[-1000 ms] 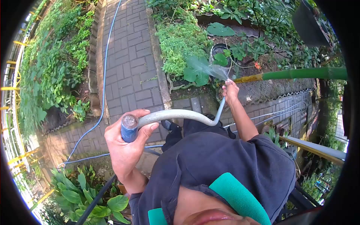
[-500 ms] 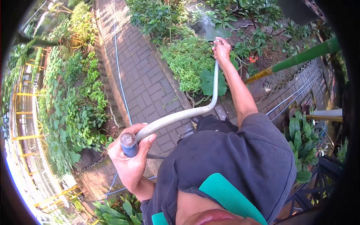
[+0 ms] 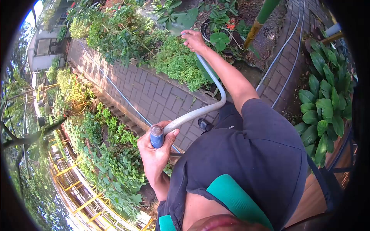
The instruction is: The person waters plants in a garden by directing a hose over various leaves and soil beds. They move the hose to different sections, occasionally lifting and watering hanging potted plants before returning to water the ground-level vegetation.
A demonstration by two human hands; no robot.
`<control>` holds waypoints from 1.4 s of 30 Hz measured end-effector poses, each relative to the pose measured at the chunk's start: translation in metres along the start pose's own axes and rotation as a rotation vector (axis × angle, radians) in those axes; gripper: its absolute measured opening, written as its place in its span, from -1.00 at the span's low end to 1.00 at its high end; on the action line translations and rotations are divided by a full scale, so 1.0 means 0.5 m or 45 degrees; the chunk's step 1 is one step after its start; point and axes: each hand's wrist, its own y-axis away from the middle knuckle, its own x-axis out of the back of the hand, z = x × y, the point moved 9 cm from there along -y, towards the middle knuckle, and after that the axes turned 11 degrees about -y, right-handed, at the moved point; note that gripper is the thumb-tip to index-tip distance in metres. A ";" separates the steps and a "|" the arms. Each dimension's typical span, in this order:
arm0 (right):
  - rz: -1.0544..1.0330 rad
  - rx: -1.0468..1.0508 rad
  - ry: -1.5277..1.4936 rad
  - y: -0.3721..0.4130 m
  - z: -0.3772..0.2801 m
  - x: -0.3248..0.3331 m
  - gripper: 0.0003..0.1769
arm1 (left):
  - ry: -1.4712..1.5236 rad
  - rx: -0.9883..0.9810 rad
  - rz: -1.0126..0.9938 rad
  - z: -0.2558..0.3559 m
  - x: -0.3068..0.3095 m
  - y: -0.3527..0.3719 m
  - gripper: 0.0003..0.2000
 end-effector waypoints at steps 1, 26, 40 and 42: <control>0.015 -0.032 -0.089 0.003 0.013 0.021 -0.78 | -0.030 0.008 -0.035 -0.001 -0.009 -0.004 -0.77; 0.095 -0.122 -0.818 0.057 0.091 0.161 -0.75 | -0.216 -0.071 -0.293 -0.015 -0.073 0.011 -0.77; 0.079 -0.148 -0.756 0.081 0.059 0.203 -0.70 | -0.153 -0.292 -0.263 -0.019 -0.074 0.016 -0.76; 0.057 -0.152 -0.729 0.082 0.051 0.198 -0.70 | -0.150 -0.357 -0.256 -0.012 -0.074 0.020 -0.76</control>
